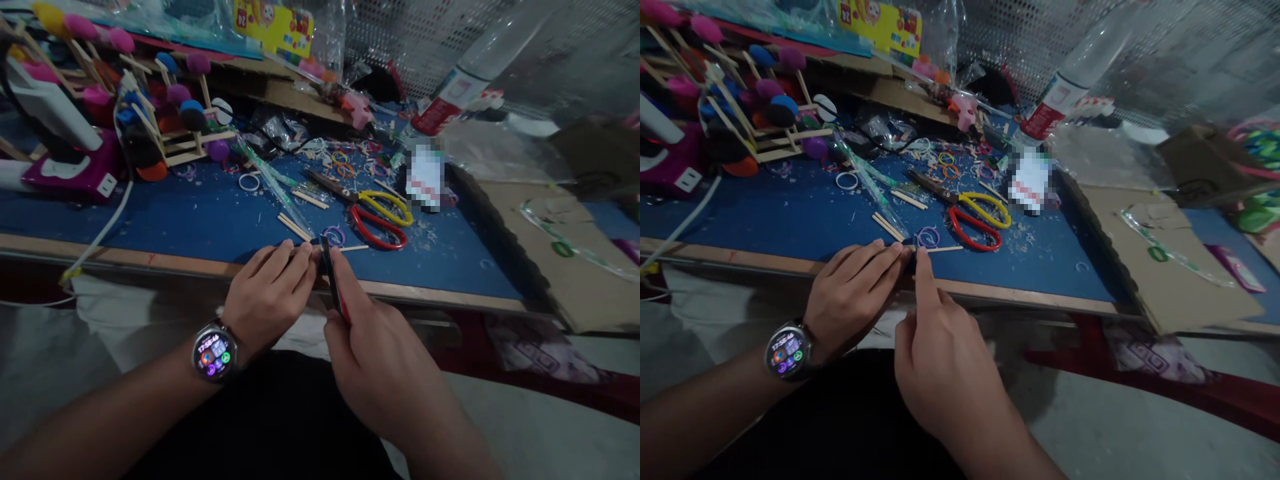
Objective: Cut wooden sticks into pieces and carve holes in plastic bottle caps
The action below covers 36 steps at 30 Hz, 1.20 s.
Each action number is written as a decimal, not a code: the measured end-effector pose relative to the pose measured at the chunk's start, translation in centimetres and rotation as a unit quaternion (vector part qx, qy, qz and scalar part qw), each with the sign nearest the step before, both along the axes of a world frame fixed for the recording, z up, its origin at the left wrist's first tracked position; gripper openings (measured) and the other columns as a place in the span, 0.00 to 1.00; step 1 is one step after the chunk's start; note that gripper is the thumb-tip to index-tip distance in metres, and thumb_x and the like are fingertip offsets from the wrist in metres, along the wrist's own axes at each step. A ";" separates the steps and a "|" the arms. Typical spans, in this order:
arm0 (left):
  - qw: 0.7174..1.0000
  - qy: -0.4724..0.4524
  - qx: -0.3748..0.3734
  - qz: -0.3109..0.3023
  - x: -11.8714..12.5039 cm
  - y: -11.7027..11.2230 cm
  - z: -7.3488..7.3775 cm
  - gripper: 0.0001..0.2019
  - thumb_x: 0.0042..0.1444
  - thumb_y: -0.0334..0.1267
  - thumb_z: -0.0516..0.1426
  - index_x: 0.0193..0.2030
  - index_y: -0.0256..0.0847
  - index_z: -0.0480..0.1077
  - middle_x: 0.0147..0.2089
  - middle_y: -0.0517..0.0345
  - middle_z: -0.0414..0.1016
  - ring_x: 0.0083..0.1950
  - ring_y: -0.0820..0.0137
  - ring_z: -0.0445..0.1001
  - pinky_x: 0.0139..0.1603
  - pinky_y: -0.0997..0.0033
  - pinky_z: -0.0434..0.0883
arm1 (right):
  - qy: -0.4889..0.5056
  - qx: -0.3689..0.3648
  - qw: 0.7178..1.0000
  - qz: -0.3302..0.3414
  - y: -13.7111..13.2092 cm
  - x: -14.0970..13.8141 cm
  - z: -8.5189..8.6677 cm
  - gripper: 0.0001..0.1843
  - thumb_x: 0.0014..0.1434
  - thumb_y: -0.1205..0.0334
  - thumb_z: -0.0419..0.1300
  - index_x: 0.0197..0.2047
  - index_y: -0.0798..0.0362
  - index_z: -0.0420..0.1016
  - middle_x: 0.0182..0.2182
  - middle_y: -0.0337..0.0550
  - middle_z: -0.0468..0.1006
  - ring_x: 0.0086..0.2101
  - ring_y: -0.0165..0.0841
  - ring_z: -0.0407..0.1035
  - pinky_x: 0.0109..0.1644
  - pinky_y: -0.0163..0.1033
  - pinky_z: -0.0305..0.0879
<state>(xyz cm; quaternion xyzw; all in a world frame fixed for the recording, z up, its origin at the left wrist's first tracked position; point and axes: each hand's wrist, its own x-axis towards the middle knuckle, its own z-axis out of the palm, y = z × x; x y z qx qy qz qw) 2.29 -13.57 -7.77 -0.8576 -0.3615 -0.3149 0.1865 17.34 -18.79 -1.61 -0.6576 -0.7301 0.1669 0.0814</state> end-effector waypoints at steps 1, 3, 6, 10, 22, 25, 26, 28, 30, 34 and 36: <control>1.000 0.003 0.006 0.001 0.0 0.0 0.0 0.12 0.66 0.29 0.55 0.52 0.32 0.76 0.52 0.50 0.82 0.53 0.59 0.79 0.51 0.60 0.77 | -0.002 -0.008 1.000 -0.005 0.0 0.1 0.0 0.38 0.63 0.64 0.47 0.75 0.62 0.46 0.46 0.57 0.83 0.37 0.45 0.80 0.38 0.47 0.77; 1.000 0.009 0.013 0.000 0.0 0.1 0.2 0.12 0.66 0.30 0.55 0.52 0.31 0.76 0.51 0.50 0.82 0.52 0.59 0.80 0.50 0.61 0.77 | -0.008 -0.023 1.000 -0.014 -0.2 0.2 0.0 0.38 0.63 0.63 0.47 0.75 0.60 0.47 0.45 0.55 0.84 0.36 0.45 0.80 0.38 0.46 0.76; 1.000 0.015 0.007 -0.003 0.0 0.0 0.5 0.14 0.66 0.31 0.55 0.54 0.29 0.76 0.52 0.47 0.82 0.51 0.58 0.80 0.49 0.60 0.78 | -0.009 -0.024 1.000 -0.016 -0.5 0.2 0.0 0.39 0.62 0.64 0.47 0.75 0.60 0.47 0.42 0.54 0.84 0.34 0.44 0.80 0.35 0.45 0.75; 1.000 0.019 -0.003 -0.006 -0.1 -0.1 0.8 0.15 0.64 0.31 0.56 0.55 0.25 0.75 0.52 0.43 0.82 0.51 0.56 0.79 0.49 0.58 0.78 | -0.016 -0.010 1.000 -0.009 -1.2 0.0 -0.1 0.38 0.62 0.66 0.46 0.75 0.63 0.47 0.38 0.54 0.85 0.31 0.43 0.79 0.32 0.43 0.74; 1.000 0.002 0.002 -0.011 -0.1 0.1 0.3 0.14 0.66 0.32 0.54 0.53 0.25 0.75 0.51 0.43 0.82 0.51 0.57 0.79 0.48 0.59 0.77 | -0.020 -0.016 0.999 0.026 -0.8 -0.1 0.4 0.39 0.62 0.67 0.46 0.75 0.64 0.46 0.37 0.53 0.85 0.30 0.40 0.79 0.33 0.40 0.74; 1.000 -0.003 0.006 -0.008 0.0 0.1 0.3 0.13 0.66 0.30 0.54 0.50 0.25 0.76 0.50 0.44 0.82 0.50 0.58 0.79 0.45 0.61 0.77 | -0.013 -0.009 0.999 0.031 -0.1 0.2 0.2 0.39 0.62 0.66 0.46 0.75 0.65 0.46 0.37 0.54 0.85 0.31 0.42 0.78 0.34 0.43 0.74; 1.000 -0.004 0.007 -0.005 0.0 0.1 0.3 0.13 0.66 0.29 0.54 0.50 0.25 0.76 0.50 0.45 0.82 0.50 0.58 0.79 0.45 0.62 0.77 | -0.009 -0.005 0.999 0.033 0.1 0.3 0.0 0.39 0.62 0.66 0.46 0.75 0.65 0.47 0.38 0.55 0.84 0.31 0.43 0.78 0.35 0.44 0.74; 1.000 -0.001 0.009 0.004 0.0 0.0 0.3 0.12 0.66 0.28 0.54 0.50 0.26 0.76 0.50 0.46 0.82 0.50 0.59 0.79 0.45 0.63 0.77 | 0.003 0.003 0.999 0.034 0.5 0.6 -0.3 0.39 0.62 0.65 0.46 0.75 0.65 0.47 0.39 0.56 0.84 0.34 0.45 0.78 0.39 0.46 0.74; 1.000 0.007 0.009 0.014 0.1 -0.1 0.5 0.12 0.66 0.27 0.54 0.50 0.27 0.76 0.50 0.47 0.82 0.50 0.60 0.79 0.45 0.63 0.77 | 0.018 0.009 0.999 0.035 0.7 0.8 -0.6 0.39 0.62 0.65 0.47 0.75 0.64 0.47 0.41 0.56 0.84 0.36 0.45 0.79 0.42 0.48 0.74; 1.000 0.018 -0.004 0.010 0.0 -0.1 0.8 0.13 0.65 0.28 0.56 0.53 0.26 0.75 0.51 0.45 0.82 0.50 0.58 0.79 0.45 0.61 0.77 | 0.025 0.011 0.999 0.035 0.1 1.1 -0.9 0.39 0.62 0.66 0.48 0.75 0.62 0.46 0.41 0.55 0.84 0.33 0.44 0.79 0.38 0.46 0.75; 1.000 0.020 -0.014 -0.002 -0.1 -0.1 0.9 0.15 0.63 0.30 0.57 0.55 0.25 0.74 0.51 0.43 0.82 0.50 0.56 0.79 0.46 0.59 0.77 | 0.030 0.017 0.999 0.036 -0.8 1.3 -0.9 0.40 0.61 0.68 0.48 0.76 0.61 0.45 0.43 0.55 0.84 0.32 0.43 0.80 0.35 0.44 0.75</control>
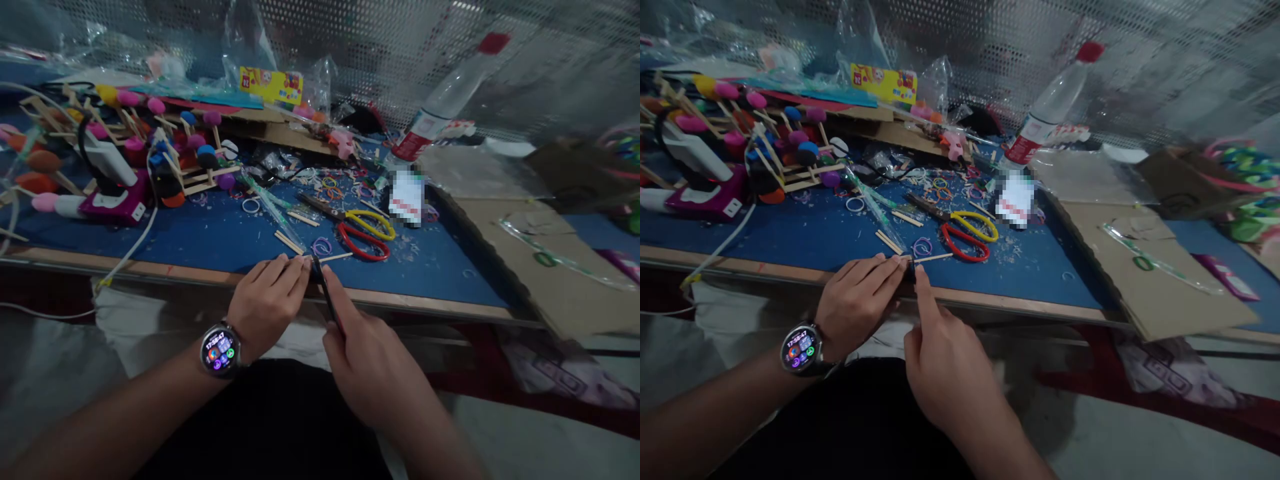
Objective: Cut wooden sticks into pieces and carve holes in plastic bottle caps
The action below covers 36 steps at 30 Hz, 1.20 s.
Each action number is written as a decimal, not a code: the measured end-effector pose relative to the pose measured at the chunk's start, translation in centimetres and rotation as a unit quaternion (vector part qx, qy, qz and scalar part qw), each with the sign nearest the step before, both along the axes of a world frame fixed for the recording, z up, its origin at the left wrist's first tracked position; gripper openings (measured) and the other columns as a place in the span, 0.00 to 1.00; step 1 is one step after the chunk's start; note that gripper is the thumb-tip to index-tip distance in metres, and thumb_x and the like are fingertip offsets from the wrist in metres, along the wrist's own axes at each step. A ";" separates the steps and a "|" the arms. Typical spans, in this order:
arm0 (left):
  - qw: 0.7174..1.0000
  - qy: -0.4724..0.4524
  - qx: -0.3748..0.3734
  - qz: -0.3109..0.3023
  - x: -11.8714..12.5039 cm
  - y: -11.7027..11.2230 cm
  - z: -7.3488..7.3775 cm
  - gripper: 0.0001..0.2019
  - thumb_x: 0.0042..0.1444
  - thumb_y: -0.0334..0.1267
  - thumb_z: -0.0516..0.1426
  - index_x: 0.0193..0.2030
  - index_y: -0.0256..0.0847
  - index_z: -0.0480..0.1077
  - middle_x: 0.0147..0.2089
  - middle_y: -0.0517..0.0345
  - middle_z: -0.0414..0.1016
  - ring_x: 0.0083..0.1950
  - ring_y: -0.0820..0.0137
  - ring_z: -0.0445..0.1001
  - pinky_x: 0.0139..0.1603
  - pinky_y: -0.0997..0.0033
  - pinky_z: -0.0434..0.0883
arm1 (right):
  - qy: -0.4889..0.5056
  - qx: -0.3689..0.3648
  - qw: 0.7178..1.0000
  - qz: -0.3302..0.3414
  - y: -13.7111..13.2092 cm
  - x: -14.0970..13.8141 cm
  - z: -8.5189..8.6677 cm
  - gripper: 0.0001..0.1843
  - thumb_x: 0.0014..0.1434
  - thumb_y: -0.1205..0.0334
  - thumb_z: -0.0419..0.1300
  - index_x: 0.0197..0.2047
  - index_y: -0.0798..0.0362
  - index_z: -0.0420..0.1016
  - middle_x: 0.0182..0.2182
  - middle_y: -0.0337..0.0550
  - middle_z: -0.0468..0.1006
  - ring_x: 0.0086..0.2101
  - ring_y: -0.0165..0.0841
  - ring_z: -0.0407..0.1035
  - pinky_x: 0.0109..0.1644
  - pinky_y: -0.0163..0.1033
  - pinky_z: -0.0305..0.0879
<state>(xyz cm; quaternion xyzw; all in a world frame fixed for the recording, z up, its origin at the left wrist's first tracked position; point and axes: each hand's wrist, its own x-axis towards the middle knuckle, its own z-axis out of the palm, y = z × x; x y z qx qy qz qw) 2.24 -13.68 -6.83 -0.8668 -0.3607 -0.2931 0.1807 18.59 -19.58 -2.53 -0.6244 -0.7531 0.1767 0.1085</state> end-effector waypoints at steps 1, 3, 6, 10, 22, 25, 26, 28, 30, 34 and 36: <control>1.000 0.001 -0.006 -0.004 0.0 0.0 0.0 0.16 0.63 0.30 0.58 0.55 0.24 0.74 0.52 0.42 0.81 0.51 0.55 0.78 0.47 0.58 0.77 | 0.007 0.004 1.000 0.005 -0.5 0.2 0.0 0.40 0.61 0.68 0.47 0.76 0.61 0.45 0.44 0.55 0.84 0.33 0.43 0.80 0.34 0.44 0.76; 1.000 0.004 -0.015 -0.009 -0.1 0.1 0.1 0.17 0.62 0.31 0.58 0.56 0.24 0.73 0.53 0.42 0.81 0.51 0.54 0.78 0.48 0.56 0.77 | 0.027 0.010 0.999 0.024 -1.5 0.8 0.1 0.39 0.61 0.68 0.46 0.75 0.61 0.47 0.48 0.55 0.83 0.37 0.43 0.81 0.36 0.44 0.78; 1.000 0.000 -0.021 -0.012 -0.3 0.1 0.1 0.18 0.62 0.32 0.58 0.57 0.25 0.73 0.54 0.42 0.81 0.52 0.54 0.78 0.50 0.54 0.76 | 0.059 0.053 0.996 0.031 -2.1 2.8 0.2 0.34 0.63 0.67 0.47 0.73 0.56 0.54 0.52 0.51 0.82 0.42 0.40 0.81 0.42 0.41 0.78; 0.999 0.005 -0.037 -0.001 -0.4 -0.1 0.3 0.20 0.61 0.28 0.57 0.60 0.30 0.71 0.56 0.46 0.80 0.54 0.56 0.78 0.53 0.55 0.74 | 0.046 0.141 0.988 -0.047 -0.6 6.8 0.2 0.29 0.67 0.59 0.51 0.70 0.50 0.60 0.47 0.48 0.84 0.40 0.41 0.81 0.39 0.40 0.77; 0.993 -0.052 -0.101 0.035 0.3 -0.3 1.6 0.23 0.64 0.47 0.58 0.58 0.29 0.72 0.52 0.42 0.80 0.53 0.54 0.75 0.55 0.53 0.70 | -0.083 0.281 0.956 -0.024 7.4 14.5 -1.4 0.23 0.68 0.56 0.53 0.60 0.59 0.74 0.37 0.53 0.78 0.36 0.45 0.72 0.42 0.49 0.70; 0.988 -0.075 -0.123 0.056 0.8 0.2 2.9 0.13 0.64 0.30 0.56 0.54 0.33 0.75 0.46 0.47 0.81 0.48 0.61 0.75 0.51 0.59 0.71 | -0.070 0.320 0.945 -0.016 8.2 14.3 -1.2 0.19 0.66 0.59 0.56 0.56 0.57 0.77 0.43 0.57 0.78 0.41 0.48 0.69 0.45 0.52 0.67; 0.985 -0.076 -0.140 0.062 1.0 0.4 3.4 0.12 0.63 0.28 0.56 0.52 0.34 0.76 0.45 0.48 0.81 0.45 0.63 0.75 0.49 0.61 0.71 | -0.054 0.330 0.942 -0.016 8.4 14.0 -1.1 0.18 0.66 0.60 0.57 0.55 0.55 0.79 0.45 0.56 0.78 0.43 0.48 0.68 0.46 0.52 0.66; 0.982 -0.068 -0.167 0.063 1.4 1.0 4.3 0.11 0.63 0.29 0.56 0.49 0.36 0.77 0.44 0.50 0.80 0.44 0.65 0.75 0.47 0.63 0.72 | 0.017 0.340 0.940 0.023 8.5 12.8 -0.8 0.14 0.66 0.65 0.58 0.51 0.53 0.81 0.44 0.52 0.78 0.44 0.45 0.67 0.47 0.50 0.65; 0.979 -0.060 -0.182 0.070 1.6 1.5 5.1 0.09 0.63 0.30 0.57 0.45 0.39 0.79 0.43 0.53 0.80 0.43 0.65 0.75 0.47 0.62 0.72 | 0.078 0.317 0.940 0.102 8.5 11.0 -0.7 0.14 0.65 0.69 0.58 0.50 0.53 0.82 0.43 0.49 0.80 0.44 0.43 0.66 0.48 0.49 0.64; 0.979 -0.046 -0.188 0.071 2.2 2.0 5.5 0.08 0.63 0.30 0.57 0.41 0.40 0.78 0.41 0.55 0.80 0.42 0.66 0.75 0.45 0.62 0.72 | 0.093 0.264 0.943 0.182 9.1 7.1 -1.1 0.13 0.66 0.68 0.59 0.51 0.52 0.81 0.44 0.47 0.81 0.44 0.43 0.64 0.44 0.49 0.61; 0.980 -0.058 -0.178 0.072 2.3 1.8 5.2 0.07 0.63 0.30 0.57 0.41 0.40 0.78 0.40 0.54 0.80 0.42 0.65 0.76 0.45 0.63 0.72 | 0.087 0.243 0.947 0.189 9.5 5.8 -1.4 0.12 0.66 0.68 0.59 0.50 0.54 0.80 0.44 0.48 0.81 0.45 0.43 0.63 0.45 0.49 0.60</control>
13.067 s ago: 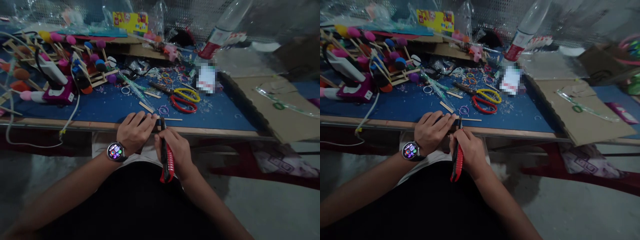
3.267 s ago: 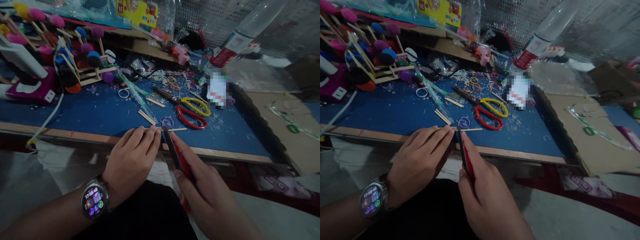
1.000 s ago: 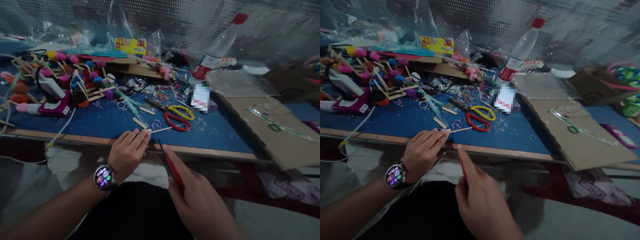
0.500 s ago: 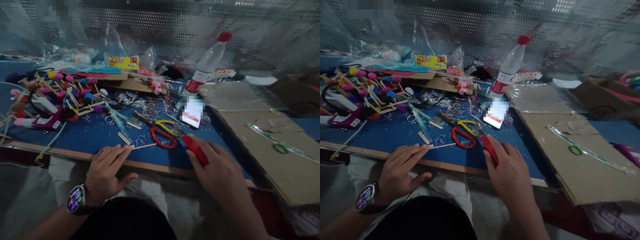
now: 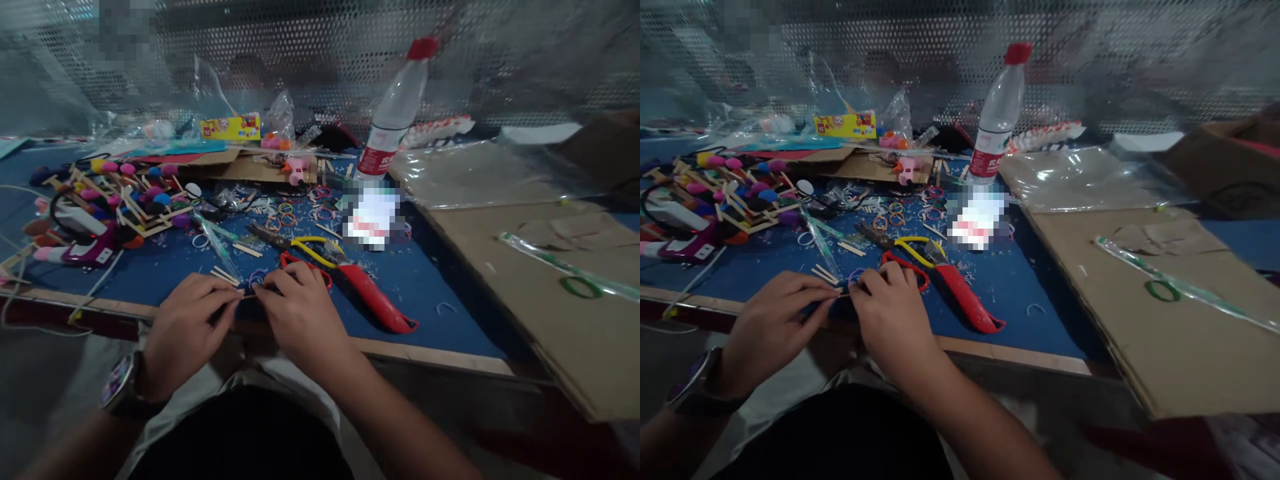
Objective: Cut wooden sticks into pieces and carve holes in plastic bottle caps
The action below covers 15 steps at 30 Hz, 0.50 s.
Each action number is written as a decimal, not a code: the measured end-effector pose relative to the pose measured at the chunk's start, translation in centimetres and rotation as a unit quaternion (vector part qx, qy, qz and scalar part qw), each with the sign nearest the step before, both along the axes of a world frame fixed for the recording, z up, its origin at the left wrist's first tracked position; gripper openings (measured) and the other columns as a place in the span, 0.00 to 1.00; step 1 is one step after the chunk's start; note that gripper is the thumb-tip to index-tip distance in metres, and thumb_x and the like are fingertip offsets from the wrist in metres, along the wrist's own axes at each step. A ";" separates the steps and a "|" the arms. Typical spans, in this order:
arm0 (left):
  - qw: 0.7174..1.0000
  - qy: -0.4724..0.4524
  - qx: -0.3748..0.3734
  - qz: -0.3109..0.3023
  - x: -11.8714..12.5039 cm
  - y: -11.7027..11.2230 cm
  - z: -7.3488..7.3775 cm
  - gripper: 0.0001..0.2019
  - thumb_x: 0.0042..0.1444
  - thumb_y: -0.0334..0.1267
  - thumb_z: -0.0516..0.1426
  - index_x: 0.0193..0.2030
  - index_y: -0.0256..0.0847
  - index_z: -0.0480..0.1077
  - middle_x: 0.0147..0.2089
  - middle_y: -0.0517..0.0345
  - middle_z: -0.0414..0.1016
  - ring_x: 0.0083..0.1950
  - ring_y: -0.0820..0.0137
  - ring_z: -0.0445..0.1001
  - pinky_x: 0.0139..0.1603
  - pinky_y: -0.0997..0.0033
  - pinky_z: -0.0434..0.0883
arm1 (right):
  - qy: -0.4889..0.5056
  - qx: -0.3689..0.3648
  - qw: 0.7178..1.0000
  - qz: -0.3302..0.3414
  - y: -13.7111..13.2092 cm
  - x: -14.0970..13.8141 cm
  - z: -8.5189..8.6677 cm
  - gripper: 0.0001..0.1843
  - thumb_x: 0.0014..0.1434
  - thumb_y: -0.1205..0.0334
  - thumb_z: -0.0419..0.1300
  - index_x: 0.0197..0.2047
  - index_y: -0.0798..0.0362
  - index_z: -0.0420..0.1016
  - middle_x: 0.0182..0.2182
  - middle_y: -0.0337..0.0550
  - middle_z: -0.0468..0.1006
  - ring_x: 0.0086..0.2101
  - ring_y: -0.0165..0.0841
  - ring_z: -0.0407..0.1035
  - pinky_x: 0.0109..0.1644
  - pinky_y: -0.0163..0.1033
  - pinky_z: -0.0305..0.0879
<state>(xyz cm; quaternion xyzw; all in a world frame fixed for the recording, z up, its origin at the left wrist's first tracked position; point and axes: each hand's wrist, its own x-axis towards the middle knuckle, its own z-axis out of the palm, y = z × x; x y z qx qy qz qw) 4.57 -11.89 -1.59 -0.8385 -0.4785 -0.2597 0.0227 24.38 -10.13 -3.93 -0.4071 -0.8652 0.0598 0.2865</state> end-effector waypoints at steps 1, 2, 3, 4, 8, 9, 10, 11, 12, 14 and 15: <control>1.000 -0.008 0.006 0.004 0.0 -0.1 -0.2 0.07 0.63 0.31 0.57 0.41 0.39 0.78 0.40 0.54 0.80 0.42 0.65 0.76 0.45 0.63 0.72 | 0.000 -0.004 1.000 -0.002 0.1 -0.5 -0.1 0.12 0.66 0.67 0.59 0.49 0.54 0.81 0.44 0.47 0.81 0.45 0.43 0.63 0.46 0.50 0.60; 1.000 -0.015 0.010 0.008 0.0 -0.3 -0.5 0.06 0.63 0.31 0.57 0.41 0.39 0.77 0.40 0.53 0.80 0.42 0.65 0.76 0.45 0.63 0.72 | 0.002 -0.004 1.000 -0.007 0.2 -0.8 -0.2 0.11 0.66 0.67 0.59 0.47 0.53 0.81 0.43 0.47 0.80 0.45 0.43 0.62 0.47 0.50 0.59; 1.000 -0.020 0.011 0.011 0.0 -0.4 -0.7 0.06 0.63 0.31 0.57 0.41 0.38 0.77 0.40 0.53 0.80 0.43 0.65 0.76 0.46 0.63 0.72 | 0.006 -0.002 1.000 -0.011 0.2 -1.0 -0.3 0.09 0.66 0.67 0.59 0.45 0.52 0.82 0.43 0.46 0.80 0.45 0.43 0.62 0.47 0.50 0.58; 1.000 -0.023 0.010 0.013 0.0 -0.6 -0.9 0.06 0.64 0.30 0.57 0.41 0.38 0.77 0.40 0.52 0.79 0.43 0.65 0.75 0.46 0.62 0.72 | 0.010 0.002 1.000 -0.015 0.3 -1.1 -0.4 0.09 0.65 0.67 0.59 0.42 0.52 0.82 0.42 0.45 0.80 0.45 0.42 0.62 0.47 0.50 0.58; 1.000 -0.026 -0.002 -0.002 -0.4 -0.6 -1.0 0.06 0.63 0.30 0.56 0.42 0.37 0.76 0.41 0.51 0.79 0.44 0.64 0.74 0.48 0.62 0.72 | 0.007 0.002 1.000 -0.029 0.3 -1.1 -0.3 0.08 0.66 0.68 0.59 0.41 0.52 0.81 0.42 0.45 0.80 0.45 0.42 0.63 0.46 0.49 0.58; 1.000 -0.027 -0.005 -0.009 -0.5 -0.5 -0.9 0.06 0.63 0.29 0.57 0.43 0.36 0.76 0.42 0.51 0.78 0.45 0.64 0.74 0.48 0.62 0.72 | 0.008 0.003 0.999 -0.034 0.2 -1.1 -0.2 0.08 0.66 0.68 0.59 0.41 0.52 0.81 0.42 0.46 0.80 0.45 0.42 0.63 0.46 0.49 0.59; 0.999 -0.026 -0.009 -0.017 -0.6 -0.3 -0.9 0.06 0.63 0.29 0.57 0.42 0.36 0.76 0.42 0.51 0.78 0.45 0.64 0.74 0.48 0.62 0.72 | 0.017 0.011 0.999 -0.042 -0.1 -1.1 -0.1 0.08 0.66 0.68 0.59 0.41 0.53 0.81 0.41 0.47 0.80 0.45 0.42 0.64 0.46 0.49 0.60; 0.999 -0.026 -0.013 -0.024 -0.7 -0.2 -0.8 0.06 0.63 0.28 0.57 0.41 0.36 0.75 0.42 0.51 0.78 0.45 0.64 0.73 0.48 0.63 0.72 | 0.036 0.022 0.998 -0.046 -0.6 -1.1 -0.1 0.08 0.66 0.68 0.58 0.40 0.54 0.80 0.41 0.48 0.80 0.44 0.42 0.65 0.47 0.49 0.61; 0.999 -0.026 -0.017 -0.031 -0.9 0.0 -0.8 0.06 0.63 0.28 0.57 0.41 0.36 0.75 0.42 0.51 0.78 0.45 0.65 0.73 0.47 0.64 0.71 | 0.063 0.037 0.996 -0.043 -1.3 -1.2 -0.2 0.09 0.66 0.67 0.58 0.39 0.55 0.80 0.39 0.48 0.80 0.42 0.41 0.66 0.46 0.49 0.62; 0.999 -0.027 -0.026 -0.039 -1.1 0.3 -0.8 0.05 0.64 0.28 0.56 0.39 0.37 0.74 0.41 0.52 0.78 0.44 0.65 0.72 0.47 0.64 0.71 | 0.127 0.061 0.990 0.004 -3.0 -1.5 -0.8 0.11 0.67 0.64 0.56 0.35 0.54 0.79 0.35 0.47 0.78 0.37 0.37 0.68 0.42 0.46 0.66; 0.998 -0.029 -0.032 -0.041 -1.2 0.4 -0.8 0.05 0.64 0.28 0.56 0.39 0.37 0.74 0.41 0.53 0.77 0.44 0.66 0.72 0.48 0.65 0.71 | 0.123 0.052 0.989 0.069 -3.9 -1.8 -1.3 0.14 0.68 0.60 0.55 0.34 0.52 0.78 0.32 0.44 0.77 0.33 0.34 0.67 0.38 0.43 0.66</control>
